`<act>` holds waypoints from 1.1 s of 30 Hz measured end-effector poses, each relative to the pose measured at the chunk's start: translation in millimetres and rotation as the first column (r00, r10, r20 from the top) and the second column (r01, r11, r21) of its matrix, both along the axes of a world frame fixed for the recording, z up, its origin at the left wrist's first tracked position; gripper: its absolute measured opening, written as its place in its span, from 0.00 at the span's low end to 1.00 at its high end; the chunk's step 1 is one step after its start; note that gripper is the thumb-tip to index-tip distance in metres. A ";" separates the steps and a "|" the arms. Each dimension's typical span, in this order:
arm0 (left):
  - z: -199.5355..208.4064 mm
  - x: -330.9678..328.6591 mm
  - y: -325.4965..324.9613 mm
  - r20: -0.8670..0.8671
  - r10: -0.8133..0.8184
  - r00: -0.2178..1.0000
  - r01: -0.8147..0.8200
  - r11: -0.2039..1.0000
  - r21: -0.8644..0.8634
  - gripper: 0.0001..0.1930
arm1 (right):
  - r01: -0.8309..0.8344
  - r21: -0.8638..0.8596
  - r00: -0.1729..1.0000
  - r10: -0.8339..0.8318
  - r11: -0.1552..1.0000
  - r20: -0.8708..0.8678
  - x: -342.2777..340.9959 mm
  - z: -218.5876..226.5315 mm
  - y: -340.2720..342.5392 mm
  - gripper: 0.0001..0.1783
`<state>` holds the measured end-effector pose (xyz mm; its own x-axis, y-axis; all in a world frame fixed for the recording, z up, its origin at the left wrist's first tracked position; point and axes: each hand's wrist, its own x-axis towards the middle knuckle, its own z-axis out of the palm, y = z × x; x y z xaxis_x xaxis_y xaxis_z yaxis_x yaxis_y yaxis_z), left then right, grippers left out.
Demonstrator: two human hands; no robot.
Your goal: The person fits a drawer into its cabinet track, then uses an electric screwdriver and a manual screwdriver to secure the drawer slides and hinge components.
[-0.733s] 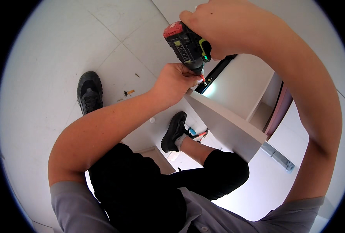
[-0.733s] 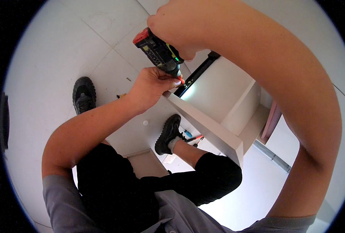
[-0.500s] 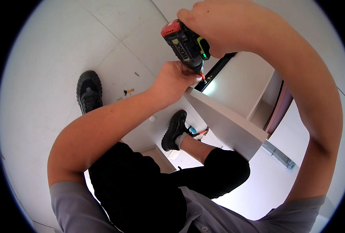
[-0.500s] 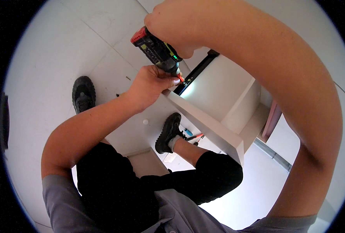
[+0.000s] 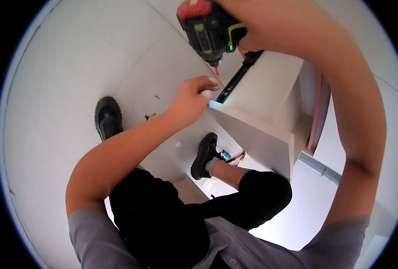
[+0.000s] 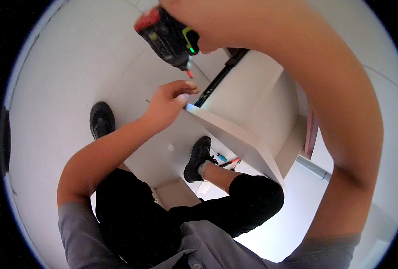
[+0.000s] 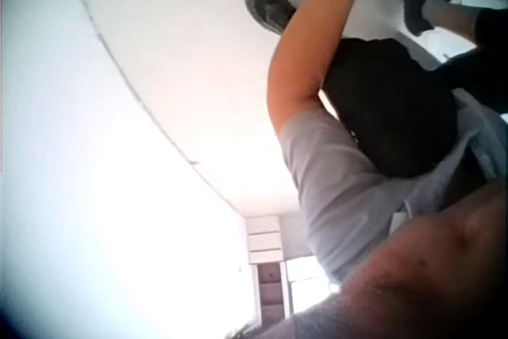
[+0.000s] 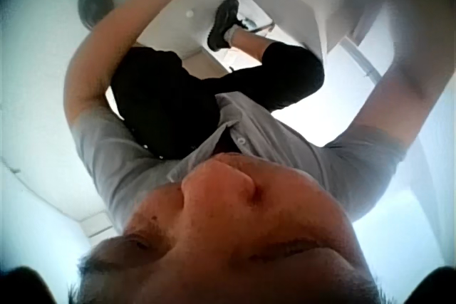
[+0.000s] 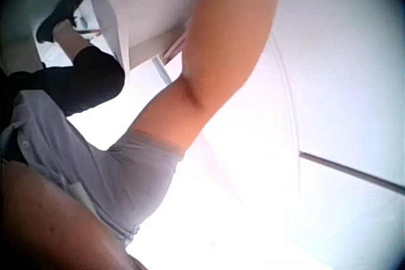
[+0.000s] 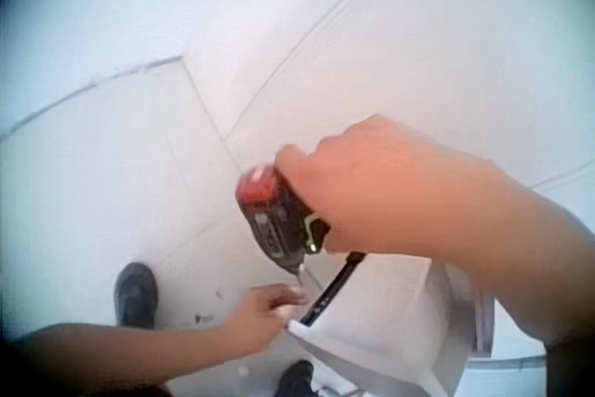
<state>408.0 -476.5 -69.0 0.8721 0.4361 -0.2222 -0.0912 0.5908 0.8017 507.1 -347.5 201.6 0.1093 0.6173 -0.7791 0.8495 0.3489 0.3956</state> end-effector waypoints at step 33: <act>145.5 240.3 -85.2 -0.855 -0.137 0.500 0.566 -0.695 0.443 0.08 | 0.674 0.294 0.427 0.034 -0.677 -0.904 96.9 51.3 -699.4 0.62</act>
<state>648.3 -561.7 76.5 0.8285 -0.2663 -0.4926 -0.2365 -0.9638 0.1232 604.1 -1046.9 253.0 0.9322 0.1582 0.3256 0.3600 -0.4986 -0.7886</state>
